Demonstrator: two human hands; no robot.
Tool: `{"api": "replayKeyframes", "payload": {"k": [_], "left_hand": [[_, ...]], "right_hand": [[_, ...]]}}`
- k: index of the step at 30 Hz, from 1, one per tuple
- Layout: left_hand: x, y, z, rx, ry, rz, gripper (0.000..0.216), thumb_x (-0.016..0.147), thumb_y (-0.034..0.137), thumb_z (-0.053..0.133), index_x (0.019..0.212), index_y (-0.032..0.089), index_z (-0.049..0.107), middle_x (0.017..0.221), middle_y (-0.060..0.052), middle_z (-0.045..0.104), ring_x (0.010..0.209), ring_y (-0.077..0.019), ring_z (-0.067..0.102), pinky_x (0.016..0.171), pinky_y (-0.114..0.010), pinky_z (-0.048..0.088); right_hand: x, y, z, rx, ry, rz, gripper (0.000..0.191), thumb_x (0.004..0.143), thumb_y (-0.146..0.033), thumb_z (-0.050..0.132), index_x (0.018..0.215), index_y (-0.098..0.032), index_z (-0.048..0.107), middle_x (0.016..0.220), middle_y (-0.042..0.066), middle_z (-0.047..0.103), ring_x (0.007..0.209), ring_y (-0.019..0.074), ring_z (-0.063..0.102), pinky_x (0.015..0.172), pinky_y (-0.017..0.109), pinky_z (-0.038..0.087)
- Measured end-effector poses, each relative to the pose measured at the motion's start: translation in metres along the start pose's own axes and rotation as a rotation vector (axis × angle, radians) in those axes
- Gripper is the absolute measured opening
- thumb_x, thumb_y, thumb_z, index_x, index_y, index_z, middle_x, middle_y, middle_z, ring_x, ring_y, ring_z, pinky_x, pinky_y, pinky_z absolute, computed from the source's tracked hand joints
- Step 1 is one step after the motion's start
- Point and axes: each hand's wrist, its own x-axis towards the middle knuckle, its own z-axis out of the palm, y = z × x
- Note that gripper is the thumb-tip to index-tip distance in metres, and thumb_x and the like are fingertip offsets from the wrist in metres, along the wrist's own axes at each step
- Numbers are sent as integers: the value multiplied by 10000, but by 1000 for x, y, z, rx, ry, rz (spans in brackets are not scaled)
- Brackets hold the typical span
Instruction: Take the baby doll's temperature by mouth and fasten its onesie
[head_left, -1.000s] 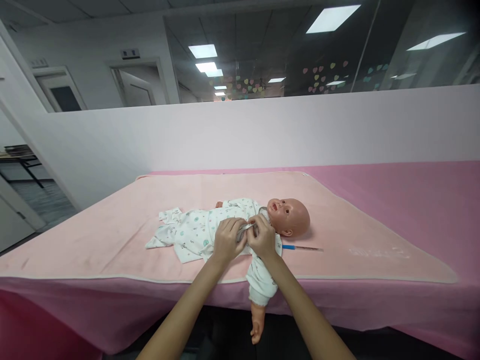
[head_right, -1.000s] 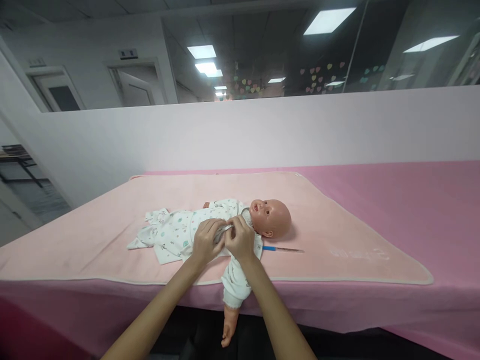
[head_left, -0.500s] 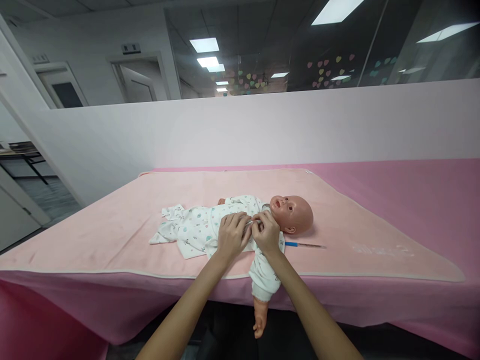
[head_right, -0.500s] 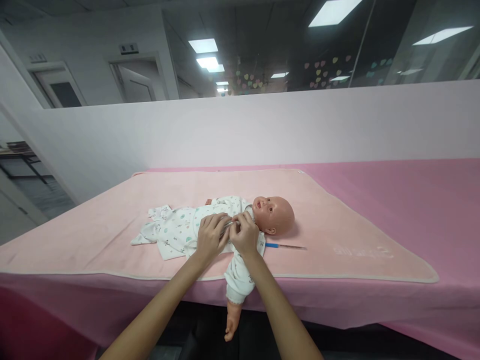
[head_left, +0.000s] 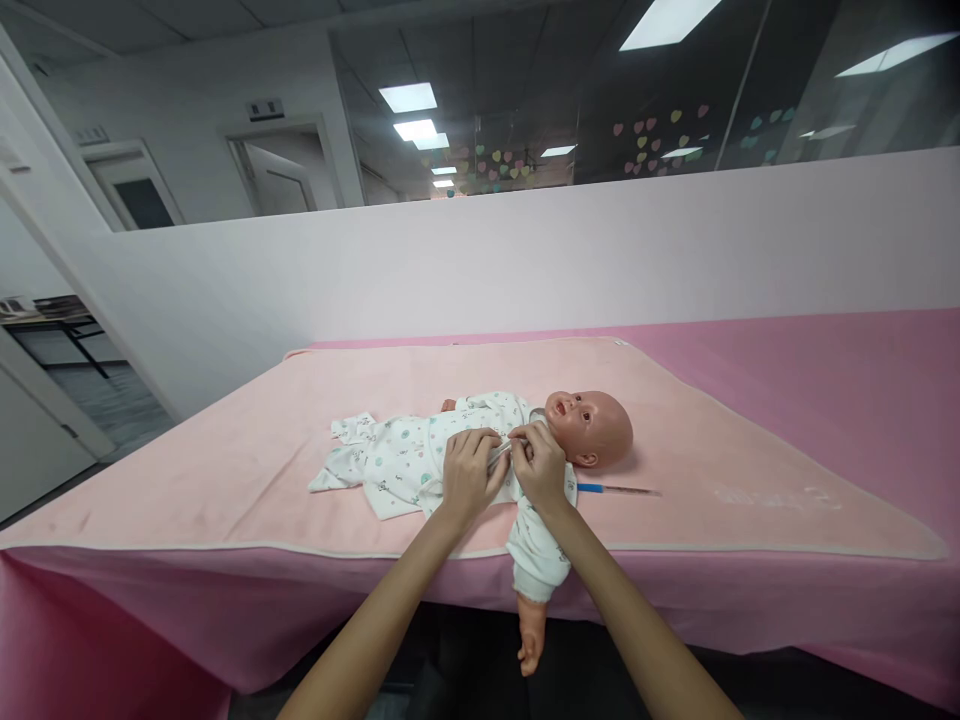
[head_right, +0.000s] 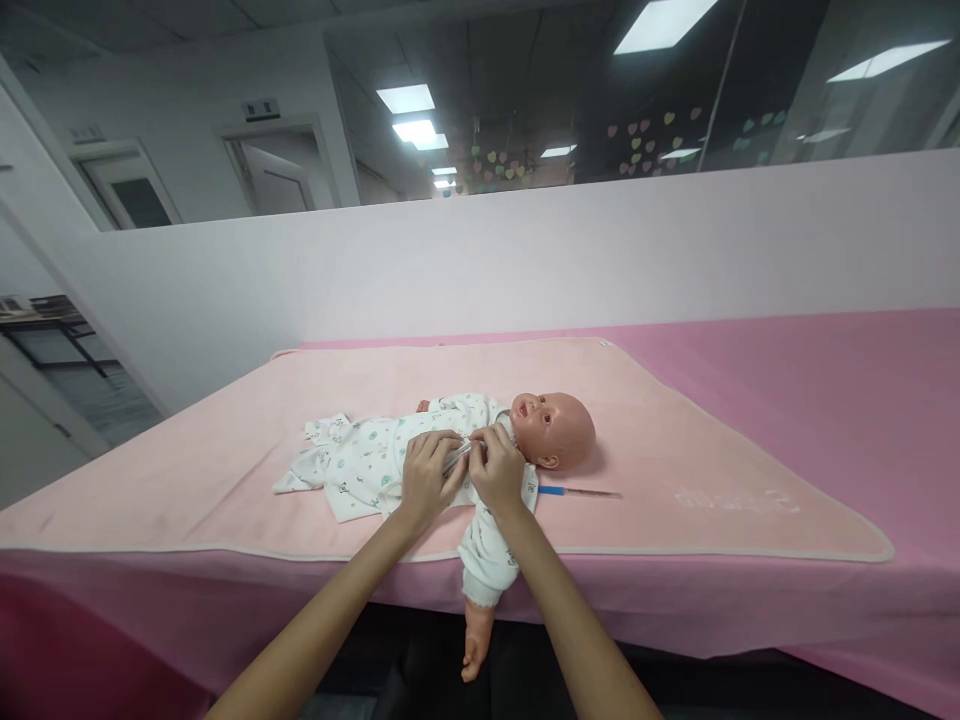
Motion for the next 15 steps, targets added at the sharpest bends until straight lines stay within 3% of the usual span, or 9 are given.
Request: {"api": "replayKeyframes", "payload": {"k": [8,15], "left_hand": [[3,2,-1,31,-87,21,183,835,253,475,993,222,563,1116,-39,573,1009,-199,503,890,-383,328],[1,-1,1,-6,-58,-9,123,830,248,489,916,193,559,1013,-39,601,953,-186,510,865,-371,341]], "right_hand": [[0,0,1,-87,-8,-11,178,728,-91,426,710,-184,576,713,15,565,636,133,515,603,241,386],[-1,0,3,-67,6,-10,183,722,-88,430,730,-184,585,709,7,558,578,119,491,571,235,377]]}}
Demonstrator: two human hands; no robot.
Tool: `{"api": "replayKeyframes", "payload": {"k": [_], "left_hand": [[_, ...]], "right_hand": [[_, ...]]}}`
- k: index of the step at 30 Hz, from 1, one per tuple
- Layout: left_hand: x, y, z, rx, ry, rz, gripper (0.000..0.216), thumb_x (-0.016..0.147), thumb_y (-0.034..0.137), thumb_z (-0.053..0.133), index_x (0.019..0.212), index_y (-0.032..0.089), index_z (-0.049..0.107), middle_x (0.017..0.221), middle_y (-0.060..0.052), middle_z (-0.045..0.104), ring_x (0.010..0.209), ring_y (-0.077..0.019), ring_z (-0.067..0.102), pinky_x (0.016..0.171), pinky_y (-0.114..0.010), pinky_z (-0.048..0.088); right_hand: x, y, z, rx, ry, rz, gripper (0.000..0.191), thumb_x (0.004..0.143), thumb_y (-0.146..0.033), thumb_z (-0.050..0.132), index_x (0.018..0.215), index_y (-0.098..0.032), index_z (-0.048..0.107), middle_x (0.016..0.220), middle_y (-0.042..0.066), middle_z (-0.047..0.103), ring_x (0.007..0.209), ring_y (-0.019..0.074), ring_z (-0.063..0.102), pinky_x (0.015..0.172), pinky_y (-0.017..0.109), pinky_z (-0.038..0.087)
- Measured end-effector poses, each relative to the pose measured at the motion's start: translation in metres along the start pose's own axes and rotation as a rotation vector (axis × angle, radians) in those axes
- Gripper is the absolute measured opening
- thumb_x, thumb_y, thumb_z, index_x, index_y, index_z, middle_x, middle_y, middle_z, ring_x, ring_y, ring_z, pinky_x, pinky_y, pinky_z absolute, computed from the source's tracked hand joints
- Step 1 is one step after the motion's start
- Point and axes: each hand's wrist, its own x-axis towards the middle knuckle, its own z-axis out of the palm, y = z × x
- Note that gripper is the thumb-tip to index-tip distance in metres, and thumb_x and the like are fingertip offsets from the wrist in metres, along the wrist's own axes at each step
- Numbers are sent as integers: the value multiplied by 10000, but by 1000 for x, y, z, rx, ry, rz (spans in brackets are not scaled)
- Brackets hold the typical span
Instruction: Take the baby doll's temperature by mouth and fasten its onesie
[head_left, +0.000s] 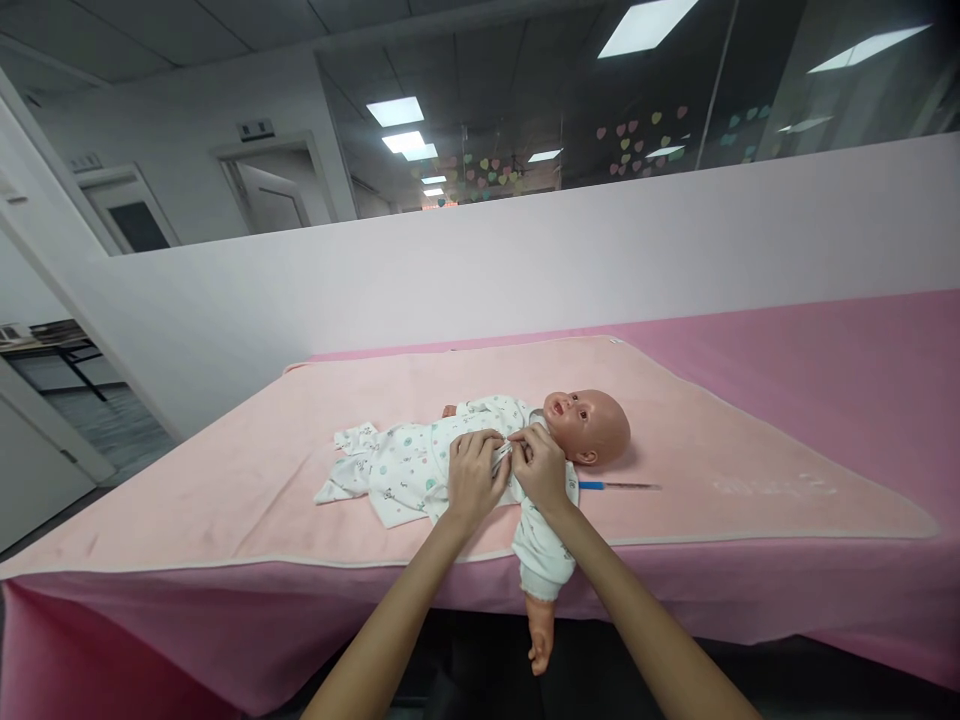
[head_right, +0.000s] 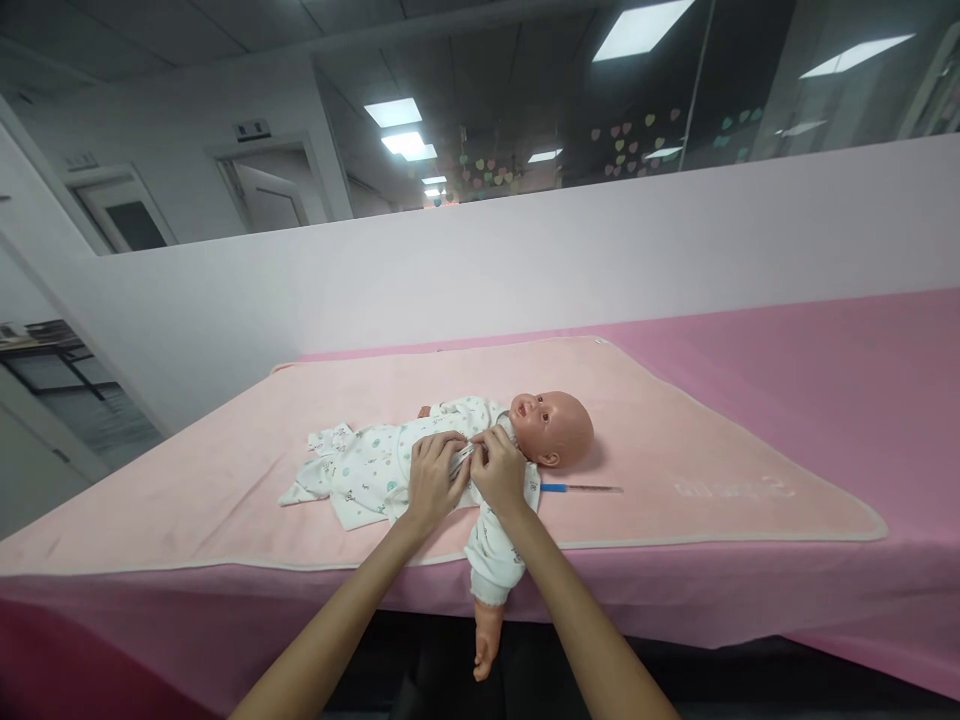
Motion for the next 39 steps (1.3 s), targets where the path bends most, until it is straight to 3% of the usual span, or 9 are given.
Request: {"api": "replayKeyframes", "payload": {"k": [7,10,14,19,24,29,33,39], "left_hand": [[-4,-6,4,-99,94,-95,81,804,276,545,828,208,583,852,-11,623,847,-166,544,822,-356,362],[-5,-7,5,-135,121,-109,73,788,269,564,829,226,608,783,7,627,788,-154,563,878,-384,348],[-5,-7,5,-219,153,-145,84,785,240,558,864,222,578,827,18,650,806,-145,595,982,-428,292],[-5,-6,6,-279,222,-189,117,745,199,570,852,213,527,819,13,642,800,-151,600,955,-425,346],[-4,-4,4,-321,217,-195,67,720,181,573,686,213,526,693,35,622,734,-144,590,937,-418,375],[-5,-6,6,-482,210,-315,35,714,230,609,683,217,599,749,-3,667,823,-179,610,835,-394,456],[-4,-11,11,-618,192,-406,91,679,271,649,679,192,603,754,-30,671,787,-185,629,764,-359,491],[-3,-7,7,-469,132,-382,135,662,283,664,714,194,577,676,7,609,675,-149,577,698,-313,460]], "right_hand": [[-1,0,0,28,20,0,189,734,-101,429,745,-186,597,726,13,574,552,118,477,553,238,374],[0,-1,0,40,16,-2,192,745,-111,429,752,-185,606,732,16,581,555,119,488,554,238,381],[1,-4,-4,29,-62,-43,195,763,-136,456,793,-199,638,747,11,579,578,113,516,554,229,381],[1,-7,-7,25,-101,-65,155,774,-189,499,814,-211,647,768,15,573,612,117,538,560,225,388],[1,-6,-6,44,-94,-50,155,773,-152,484,779,-209,628,759,8,586,603,115,539,560,226,386],[1,-6,-6,63,-90,-38,165,791,-162,476,787,-210,634,749,4,588,580,110,529,556,227,380],[1,-6,-6,73,-88,-25,169,794,-162,476,792,-209,638,751,4,588,584,109,531,555,224,377],[2,-5,-4,63,-75,-1,166,793,-174,488,804,-216,648,752,-3,589,597,106,536,566,224,378]]}}
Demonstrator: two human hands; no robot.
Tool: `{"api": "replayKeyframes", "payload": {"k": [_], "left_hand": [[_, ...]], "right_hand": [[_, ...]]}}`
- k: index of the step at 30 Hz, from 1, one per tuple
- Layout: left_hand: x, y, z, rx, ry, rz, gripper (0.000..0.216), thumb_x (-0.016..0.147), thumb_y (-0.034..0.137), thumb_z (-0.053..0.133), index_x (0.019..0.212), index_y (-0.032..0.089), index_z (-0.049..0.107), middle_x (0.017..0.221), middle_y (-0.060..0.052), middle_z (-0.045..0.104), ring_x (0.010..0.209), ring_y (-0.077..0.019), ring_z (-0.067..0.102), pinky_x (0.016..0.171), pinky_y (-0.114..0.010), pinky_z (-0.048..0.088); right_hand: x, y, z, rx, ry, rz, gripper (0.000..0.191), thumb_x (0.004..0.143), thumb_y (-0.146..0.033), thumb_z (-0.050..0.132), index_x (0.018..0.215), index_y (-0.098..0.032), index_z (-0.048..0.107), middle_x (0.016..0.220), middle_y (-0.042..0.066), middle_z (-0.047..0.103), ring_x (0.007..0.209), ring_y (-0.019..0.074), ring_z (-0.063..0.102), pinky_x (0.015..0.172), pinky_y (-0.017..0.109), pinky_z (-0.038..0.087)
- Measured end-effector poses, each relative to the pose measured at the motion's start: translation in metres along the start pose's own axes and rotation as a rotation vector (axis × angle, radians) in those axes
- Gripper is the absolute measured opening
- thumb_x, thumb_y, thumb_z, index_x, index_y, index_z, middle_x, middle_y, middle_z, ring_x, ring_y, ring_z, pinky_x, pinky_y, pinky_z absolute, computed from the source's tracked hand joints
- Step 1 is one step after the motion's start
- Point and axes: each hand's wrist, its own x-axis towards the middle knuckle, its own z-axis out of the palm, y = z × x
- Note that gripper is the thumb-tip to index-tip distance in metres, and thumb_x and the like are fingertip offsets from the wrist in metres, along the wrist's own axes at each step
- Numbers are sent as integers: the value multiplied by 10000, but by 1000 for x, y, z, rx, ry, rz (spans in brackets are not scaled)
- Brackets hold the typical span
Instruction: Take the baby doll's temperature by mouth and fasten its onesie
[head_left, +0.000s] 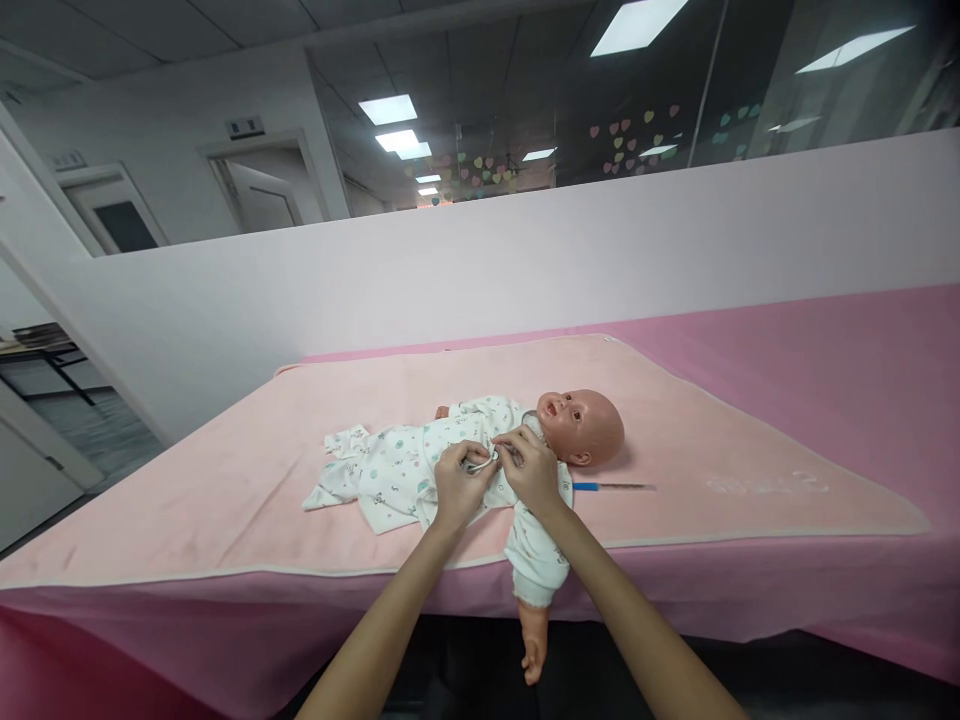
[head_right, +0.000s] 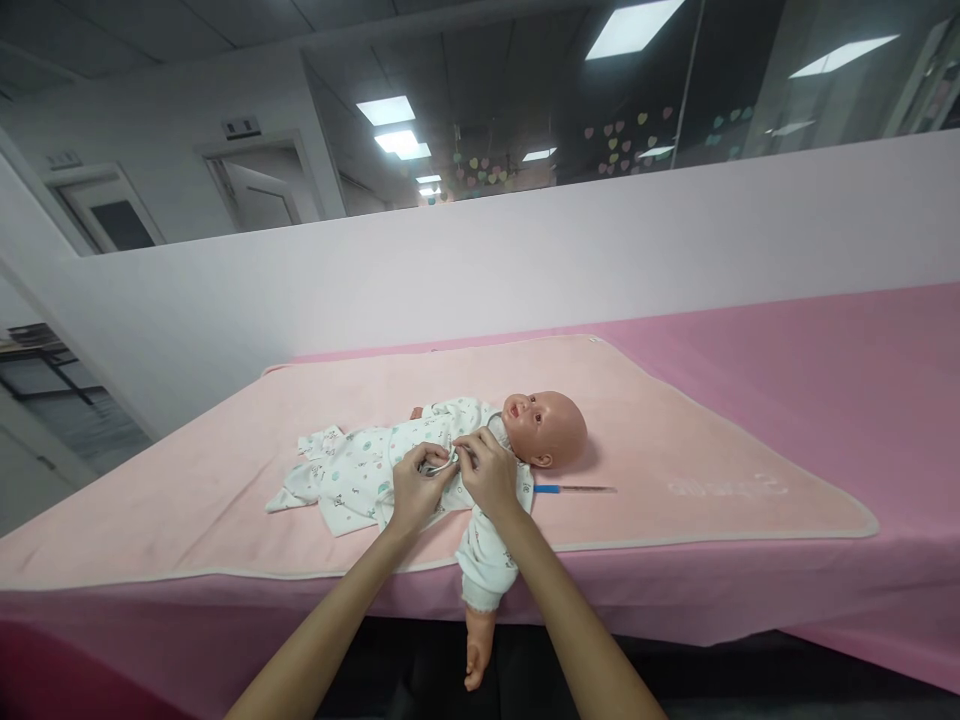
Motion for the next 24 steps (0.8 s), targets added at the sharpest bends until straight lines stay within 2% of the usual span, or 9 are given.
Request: {"api": "replayKeyframes", "payload": {"k": [5,10,12,16,24], "left_hand": [[-3,9,-4,167,71,97,118,760,310,572,826,212,578,671,11,565,713,-156,532,762,-339,395],[-5,13,-4,322,197,70,120,776,317,556,833,219,597,591,23,534,683,-160,499,771,-347,330],[-5,15,-4,377,161,71,121,788,315,544,838,232,617,597,22,560,693,-160,500,772,-344,308],[-6,18,-4,440,56,107,119,797,305,529,823,245,629,752,22,660,761,-165,514,788,-349,281],[-6,16,-3,435,21,66,131,748,208,521,819,241,627,763,17,665,761,-176,508,795,-364,273]], "right_hand": [[0,1,1,15,14,19,148,801,-199,501,804,-209,649,746,3,591,589,109,527,562,227,381],[1,2,2,26,2,11,155,810,-218,501,820,-208,655,752,7,597,605,109,538,567,221,385],[0,2,2,23,0,18,159,810,-215,499,821,-209,657,751,6,597,604,109,538,572,223,386],[0,4,2,13,5,34,161,800,-204,497,811,-210,657,753,4,599,587,108,527,572,229,385],[0,4,2,15,-4,37,163,799,-198,495,814,-212,657,757,5,608,609,115,544,586,233,387]]}}
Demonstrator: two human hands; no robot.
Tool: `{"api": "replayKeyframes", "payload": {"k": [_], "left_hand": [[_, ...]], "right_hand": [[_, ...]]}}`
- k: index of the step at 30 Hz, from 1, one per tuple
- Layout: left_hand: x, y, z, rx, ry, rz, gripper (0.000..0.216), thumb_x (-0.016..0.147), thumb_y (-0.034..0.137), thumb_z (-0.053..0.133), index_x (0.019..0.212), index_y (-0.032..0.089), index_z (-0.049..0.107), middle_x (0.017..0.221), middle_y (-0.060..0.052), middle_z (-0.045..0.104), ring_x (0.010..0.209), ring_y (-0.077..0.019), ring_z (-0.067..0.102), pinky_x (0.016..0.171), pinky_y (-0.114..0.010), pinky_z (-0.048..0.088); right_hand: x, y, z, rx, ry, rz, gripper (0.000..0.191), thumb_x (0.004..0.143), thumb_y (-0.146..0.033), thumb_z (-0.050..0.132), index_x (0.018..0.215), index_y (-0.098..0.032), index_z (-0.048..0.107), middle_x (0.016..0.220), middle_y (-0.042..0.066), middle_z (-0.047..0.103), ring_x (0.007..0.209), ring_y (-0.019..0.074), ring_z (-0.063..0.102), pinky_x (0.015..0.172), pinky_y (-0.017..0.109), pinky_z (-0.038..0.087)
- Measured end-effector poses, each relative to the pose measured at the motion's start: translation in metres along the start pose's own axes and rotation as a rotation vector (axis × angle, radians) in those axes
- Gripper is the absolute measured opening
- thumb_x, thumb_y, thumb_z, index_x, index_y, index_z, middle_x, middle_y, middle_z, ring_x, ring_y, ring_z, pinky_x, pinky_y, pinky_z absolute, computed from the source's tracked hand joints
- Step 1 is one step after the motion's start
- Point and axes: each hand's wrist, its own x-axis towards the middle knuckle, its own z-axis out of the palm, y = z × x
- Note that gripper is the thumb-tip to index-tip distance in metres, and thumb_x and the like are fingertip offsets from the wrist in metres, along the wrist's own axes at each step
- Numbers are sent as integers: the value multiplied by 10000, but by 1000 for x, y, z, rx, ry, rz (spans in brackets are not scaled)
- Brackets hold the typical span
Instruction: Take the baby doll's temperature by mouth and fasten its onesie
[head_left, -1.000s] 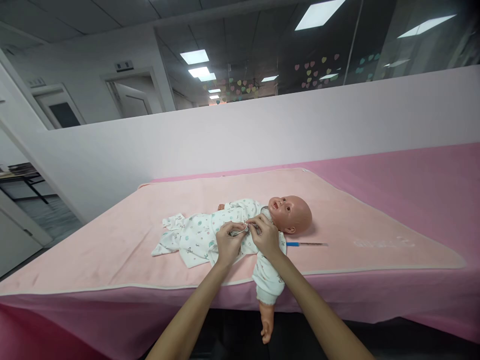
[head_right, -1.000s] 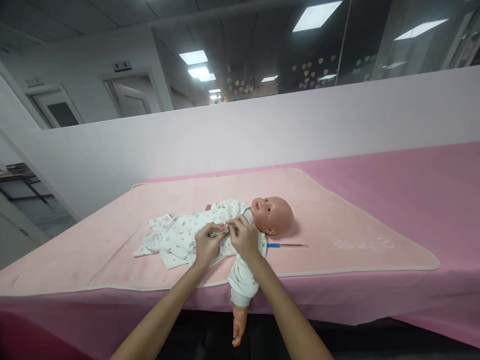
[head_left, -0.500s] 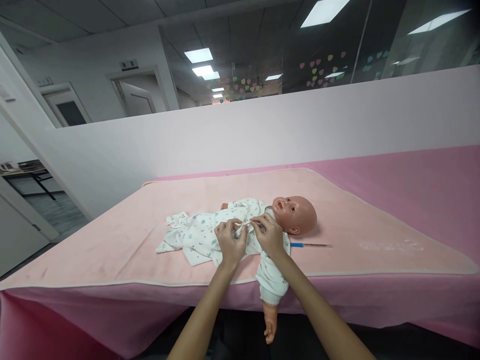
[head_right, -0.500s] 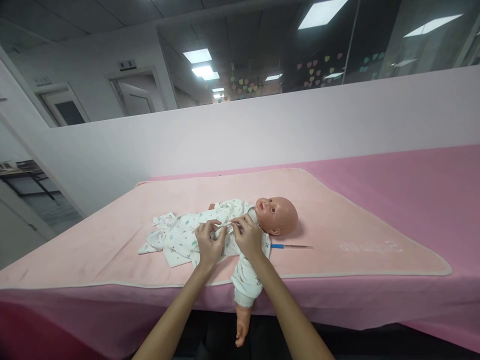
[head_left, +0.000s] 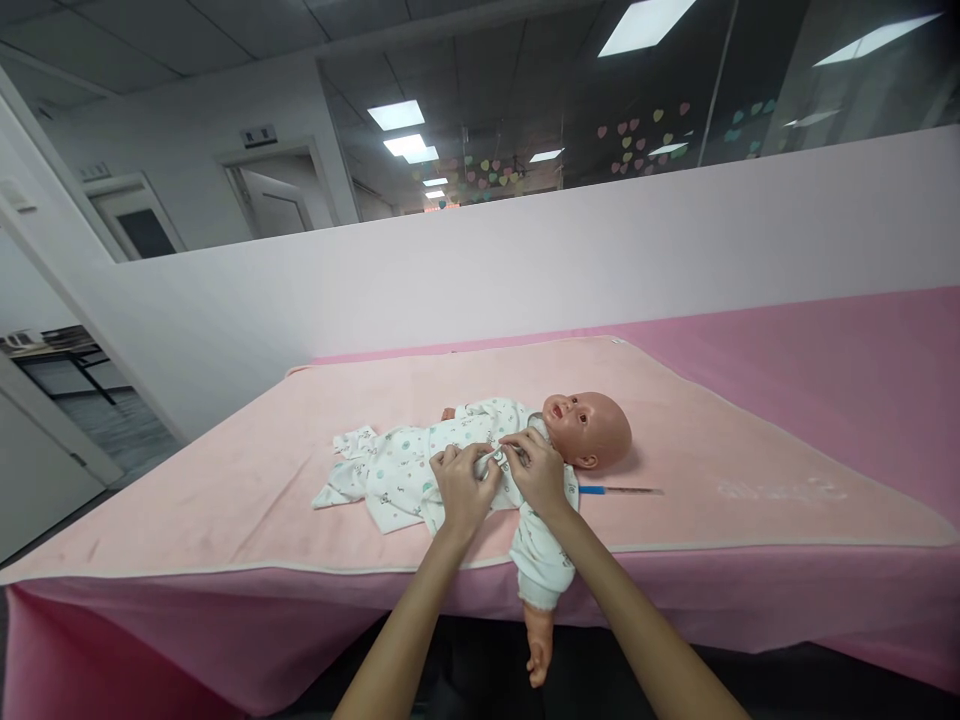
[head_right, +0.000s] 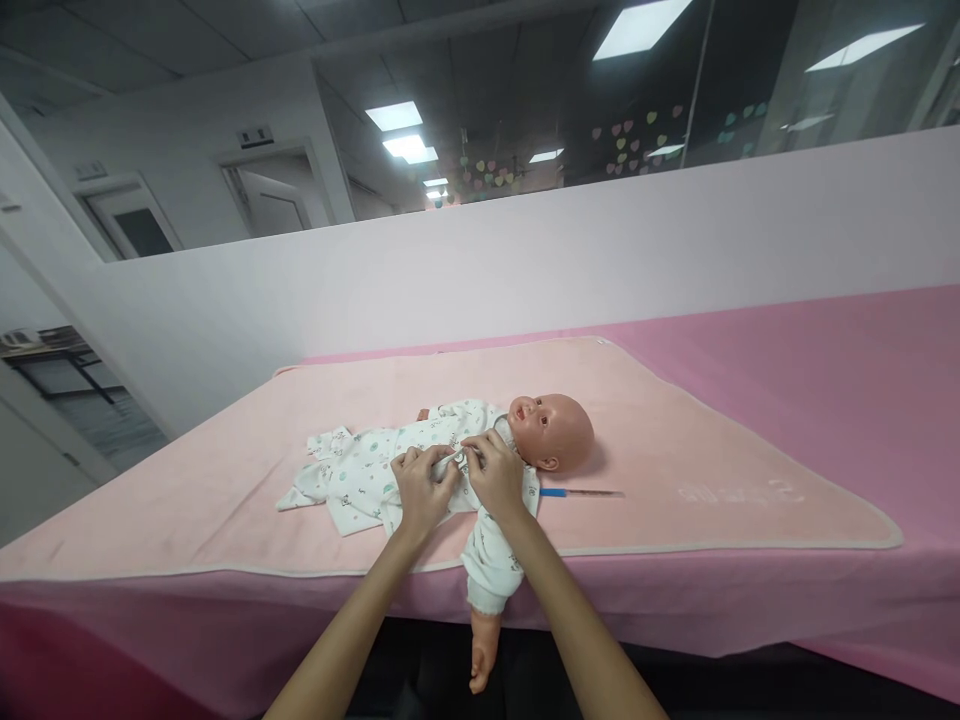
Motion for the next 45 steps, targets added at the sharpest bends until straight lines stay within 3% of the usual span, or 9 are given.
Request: {"api": "replayKeyframes", "payload": {"k": [6,8,16,20,25,28,33,36,45], "left_hand": [[-1,-1,-1,-55,-3,-6,94,746,198,525,773,238,606,740,23,631,752,-171,477,802,-362,278],[-1,-1,-1,-35,45,-24,30,732,215,551,717,215,577,764,1,606,803,-188,465,801,-364,284],[-5,-7,-7,64,217,-138,169,684,239,597,546,181,518,985,-52,529,955,-251,418,810,-402,286],[-11,-27,-18,-64,367,-334,223,702,292,566,521,183,496,937,-49,529,945,-241,418,841,-426,291],[-17,-46,-34,-320,634,-599,290,734,321,517,516,185,382,790,-17,488,839,-181,450,774,-346,369],[-19,-38,-35,-183,550,-482,233,772,340,505,592,199,460,776,-15,519,845,-193,453,803,-366,346],[-18,-16,-31,22,177,-86,166,839,313,457,896,231,590,949,-48,592,967,-218,473,866,-383,300],[-17,-12,-30,69,23,10,179,849,283,449,949,247,593,973,-35,617,972,-209,487,856,-365,309],[-17,-12,-30,119,-41,44,243,809,271,494,1037,245,575,996,-28,621,973,-208,505,846,-358,329]], "right_hand": [[0,1,0,4,-4,-15,159,805,-208,496,817,-212,654,759,6,607,614,115,547,582,231,384],[0,0,-1,5,2,-9,159,808,-212,496,822,-212,654,756,5,602,599,112,539,575,231,381],[0,-3,-2,14,-10,-5,161,809,-211,496,825,-215,656,749,-2,594,570,101,524,577,227,381],[0,1,-1,13,44,16,169,803,-186,471,817,-201,639,765,7,591,568,107,515,558,231,380],[1,2,-2,-30,133,27,189,802,-179,440,849,-190,622,822,35,569,590,121,509,552,239,394],[0,0,-2,-72,182,-6,177,809,-211,460,837,-187,633,870,50,548,576,106,496,536,231,391],[-2,-2,-2,-126,69,-127,186,838,-257,482,815,-211,660,727,14,560,608,107,525,556,213,374],[-2,-3,-1,-171,22,-143,203,842,-256,474,841,-220,674,724,15,575,624,113,536,542,217,357],[-4,-6,-2,-298,1,-144,233,786,-194,466,898,-216,669,823,39,584,605,122,519,492,230,328]]}}
